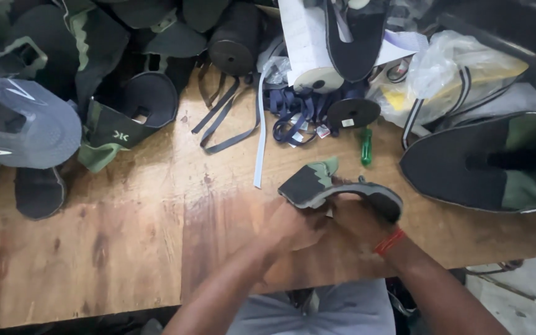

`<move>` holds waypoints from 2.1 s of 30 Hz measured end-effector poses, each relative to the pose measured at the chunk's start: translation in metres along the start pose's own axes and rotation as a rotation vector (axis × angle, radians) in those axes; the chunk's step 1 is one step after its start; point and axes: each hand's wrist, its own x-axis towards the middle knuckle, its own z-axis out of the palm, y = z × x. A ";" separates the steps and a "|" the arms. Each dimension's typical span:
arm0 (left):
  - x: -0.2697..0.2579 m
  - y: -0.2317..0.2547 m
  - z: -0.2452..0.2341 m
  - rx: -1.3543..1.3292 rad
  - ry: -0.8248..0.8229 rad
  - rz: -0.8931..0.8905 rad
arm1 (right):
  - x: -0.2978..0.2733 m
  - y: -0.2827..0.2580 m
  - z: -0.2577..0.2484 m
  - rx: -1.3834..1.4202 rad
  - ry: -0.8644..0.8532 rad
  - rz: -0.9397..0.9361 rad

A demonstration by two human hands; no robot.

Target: The person sits at a wooden workbench covered with foam shoe uppers and picks up one upper at a time, turning and folding it to work the green inner liner into place inside the shell. They press and smooth the liner with their hands, then set the finished upper aside and reach for the next one.

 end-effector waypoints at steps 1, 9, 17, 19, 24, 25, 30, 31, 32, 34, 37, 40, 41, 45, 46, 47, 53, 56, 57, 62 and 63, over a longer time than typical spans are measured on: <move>-0.003 -0.014 0.019 0.002 -0.002 -0.002 | -0.003 0.006 0.010 0.003 0.001 0.000; 0.008 -0.023 0.066 0.268 -0.202 0.067 | 0.014 -0.044 -0.043 0.195 -0.108 0.087; 0.025 -0.105 0.063 -0.059 -0.111 -0.112 | 0.000 -0.072 -0.054 0.087 -0.124 0.206; 0.033 -0.109 0.052 -0.181 -0.022 -0.228 | -0.007 -0.061 -0.045 0.043 -0.555 0.439; 0.028 -0.063 0.007 -0.036 -0.166 -0.250 | -0.002 -0.050 -0.044 0.251 -0.075 0.241; 0.024 -0.051 -0.003 -0.027 -0.163 -0.241 | -0.002 -0.051 -0.040 0.248 -0.064 0.239; -0.023 0.004 -0.016 -0.295 -0.114 -0.340 | -0.027 -0.053 0.005 0.312 0.102 0.284; -0.032 -0.004 0.002 -0.298 -0.116 -0.341 | -0.025 -0.053 0.001 0.311 0.100 0.287; -0.042 -0.011 0.020 -0.120 -0.181 -0.393 | -0.024 -0.055 -0.003 0.157 -0.193 0.390; -0.035 -0.021 0.035 0.077 -0.214 -0.429 | -0.009 -0.051 -0.012 -0.021 -0.455 0.470; -0.022 -0.006 0.033 0.079 0.036 -0.496 | -0.011 -0.058 -0.015 0.021 -0.380 0.523; -0.016 -0.004 0.023 -0.178 0.281 -0.694 | -0.019 -0.062 -0.016 0.107 0.148 0.364; -0.016 -0.008 0.027 -0.138 0.278 -0.656 | -0.019 -0.062 -0.018 0.106 0.103 0.455; -0.008 -0.028 0.058 0.014 0.254 -0.494 | -0.036 -0.052 -0.007 0.130 0.007 0.551; -0.008 -0.037 0.068 0.051 0.245 -0.453 | -0.039 -0.048 -0.001 0.126 0.011 0.555; -0.009 -0.045 0.080 0.085 0.234 -0.416 | -0.043 -0.045 0.005 0.055 -0.031 0.592; -0.021 -0.082 0.126 0.289 0.156 -0.196 | -0.028 -0.061 -0.020 0.085 0.061 0.450; -0.008 -0.035 0.067 -0.102 0.092 -0.355 | -0.019 -0.071 -0.035 0.134 0.013 0.444; 0.000 -0.015 0.029 -0.521 0.042 -0.534 | -0.012 -0.075 -0.043 0.110 -0.142 0.539; -0.034 -0.026 0.007 0.320 -0.168 -0.155 | -0.006 -0.093 -0.057 0.130 -0.177 0.329; -0.049 -0.040 0.017 0.672 -0.070 0.255 | -0.005 -0.096 -0.058 0.195 -0.449 0.503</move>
